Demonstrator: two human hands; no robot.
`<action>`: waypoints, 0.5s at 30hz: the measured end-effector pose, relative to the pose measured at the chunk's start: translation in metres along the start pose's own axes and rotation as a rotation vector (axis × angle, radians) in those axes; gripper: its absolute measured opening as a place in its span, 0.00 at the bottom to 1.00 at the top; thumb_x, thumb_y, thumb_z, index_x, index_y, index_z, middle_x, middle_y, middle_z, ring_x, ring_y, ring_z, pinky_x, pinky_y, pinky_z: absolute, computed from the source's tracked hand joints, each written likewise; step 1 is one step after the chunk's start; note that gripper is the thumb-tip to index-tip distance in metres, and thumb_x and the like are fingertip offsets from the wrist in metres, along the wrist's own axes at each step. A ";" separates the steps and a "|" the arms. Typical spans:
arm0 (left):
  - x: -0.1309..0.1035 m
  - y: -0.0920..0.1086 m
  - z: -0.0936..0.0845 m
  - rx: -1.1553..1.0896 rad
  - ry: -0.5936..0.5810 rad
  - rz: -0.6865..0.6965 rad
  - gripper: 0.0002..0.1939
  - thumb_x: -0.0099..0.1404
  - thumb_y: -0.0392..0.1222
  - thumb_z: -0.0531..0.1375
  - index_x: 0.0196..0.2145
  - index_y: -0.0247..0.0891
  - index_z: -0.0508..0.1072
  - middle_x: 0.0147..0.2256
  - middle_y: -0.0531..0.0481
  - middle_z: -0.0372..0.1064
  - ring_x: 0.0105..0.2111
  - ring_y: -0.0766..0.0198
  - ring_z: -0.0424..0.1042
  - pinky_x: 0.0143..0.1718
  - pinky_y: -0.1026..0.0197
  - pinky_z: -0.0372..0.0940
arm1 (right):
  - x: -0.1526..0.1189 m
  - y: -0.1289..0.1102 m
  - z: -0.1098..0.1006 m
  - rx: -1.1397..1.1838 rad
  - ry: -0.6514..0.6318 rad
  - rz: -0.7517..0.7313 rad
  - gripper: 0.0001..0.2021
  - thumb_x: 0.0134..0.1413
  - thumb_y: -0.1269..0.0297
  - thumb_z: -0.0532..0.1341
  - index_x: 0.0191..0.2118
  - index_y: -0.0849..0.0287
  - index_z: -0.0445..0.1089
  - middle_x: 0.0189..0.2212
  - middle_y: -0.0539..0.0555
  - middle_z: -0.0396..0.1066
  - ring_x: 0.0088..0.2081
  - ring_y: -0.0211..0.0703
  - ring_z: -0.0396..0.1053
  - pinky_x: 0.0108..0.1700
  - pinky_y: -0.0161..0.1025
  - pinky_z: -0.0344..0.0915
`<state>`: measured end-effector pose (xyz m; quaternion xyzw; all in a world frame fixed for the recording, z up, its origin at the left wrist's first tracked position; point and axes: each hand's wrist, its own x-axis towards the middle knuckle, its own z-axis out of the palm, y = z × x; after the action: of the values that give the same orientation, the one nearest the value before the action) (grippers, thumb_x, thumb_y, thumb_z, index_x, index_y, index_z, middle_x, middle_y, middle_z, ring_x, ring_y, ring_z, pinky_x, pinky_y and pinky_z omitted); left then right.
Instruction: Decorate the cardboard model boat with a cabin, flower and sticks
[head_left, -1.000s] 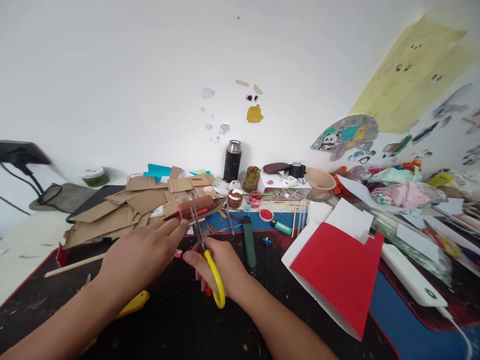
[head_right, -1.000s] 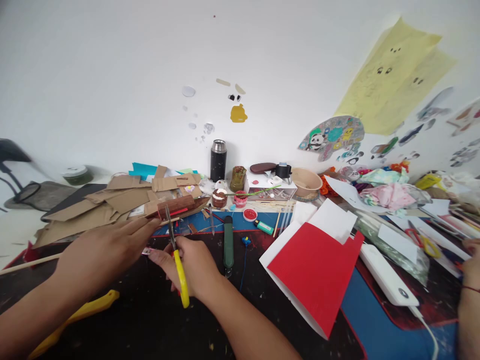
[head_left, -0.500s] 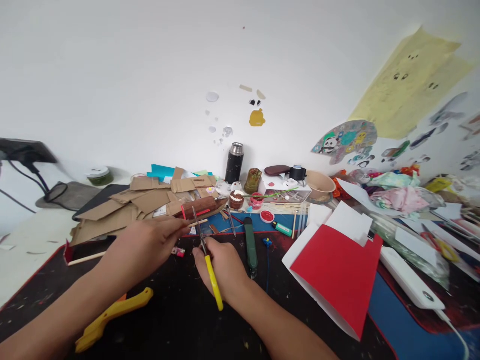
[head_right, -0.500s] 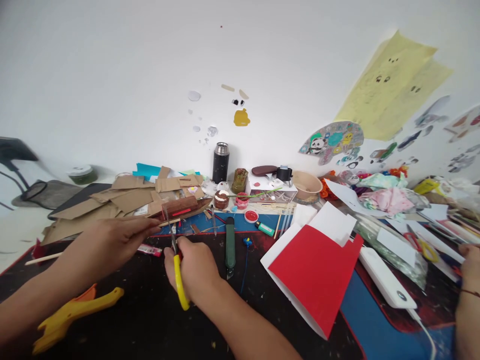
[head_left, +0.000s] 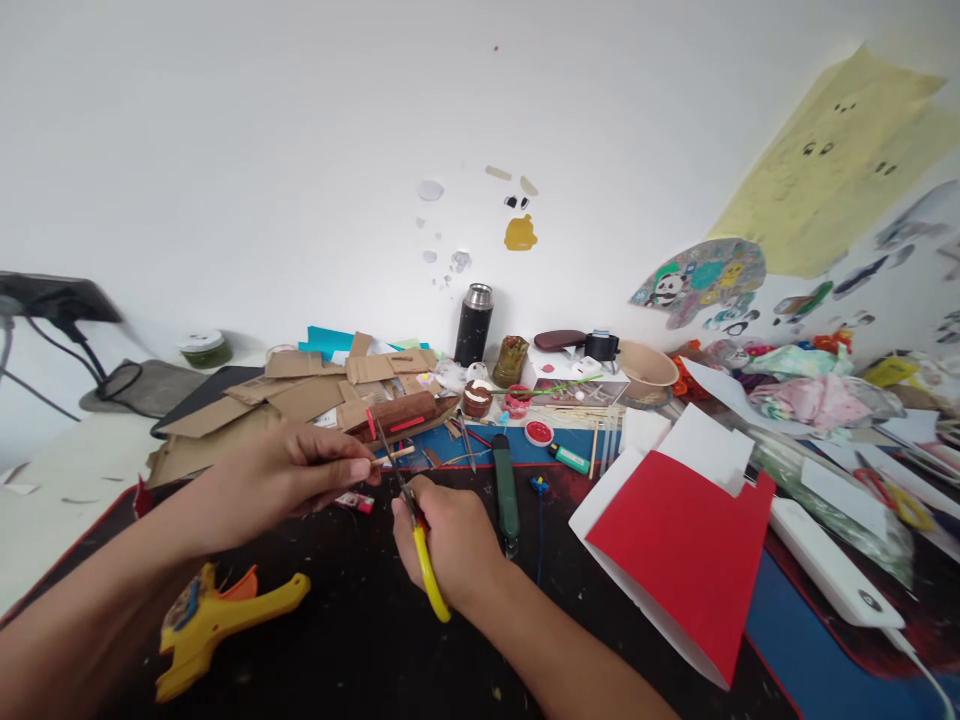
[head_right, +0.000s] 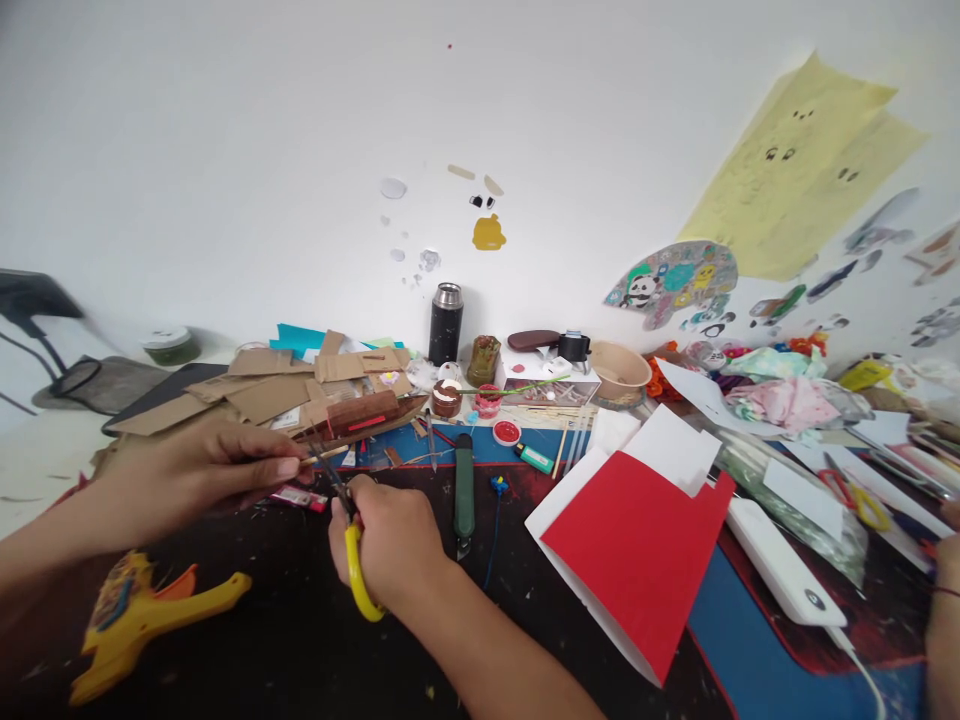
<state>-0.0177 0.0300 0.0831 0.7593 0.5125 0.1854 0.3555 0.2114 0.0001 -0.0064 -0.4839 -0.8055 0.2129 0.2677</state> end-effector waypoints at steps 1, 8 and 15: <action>0.000 0.001 -0.002 -0.065 -0.060 -0.029 0.29 0.73 0.69 0.56 0.31 0.43 0.82 0.20 0.54 0.65 0.20 0.63 0.58 0.21 0.63 0.55 | 0.000 0.000 0.000 0.007 0.001 -0.006 0.09 0.73 0.61 0.61 0.40 0.56 0.75 0.32 0.58 0.84 0.32 0.52 0.83 0.35 0.39 0.63; -0.002 0.009 0.011 0.146 0.147 -0.025 0.25 0.74 0.63 0.55 0.39 0.45 0.85 0.27 0.49 0.79 0.27 0.54 0.74 0.30 0.58 0.65 | 0.002 0.003 0.006 0.107 0.015 0.114 0.08 0.73 0.61 0.64 0.40 0.55 0.77 0.28 0.54 0.81 0.30 0.48 0.81 0.34 0.36 0.65; -0.004 0.002 0.028 0.623 0.401 0.087 0.22 0.78 0.51 0.51 0.46 0.45 0.86 0.42 0.40 0.87 0.38 0.43 0.84 0.33 0.54 0.66 | 0.005 0.008 0.003 0.262 0.028 0.187 0.07 0.72 0.61 0.65 0.40 0.55 0.78 0.27 0.50 0.79 0.28 0.42 0.75 0.33 0.34 0.64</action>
<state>-0.0001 0.0159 0.0663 0.8007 0.5712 0.1804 -0.0085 0.2126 0.0078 -0.0128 -0.5207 -0.7186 0.3331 0.3188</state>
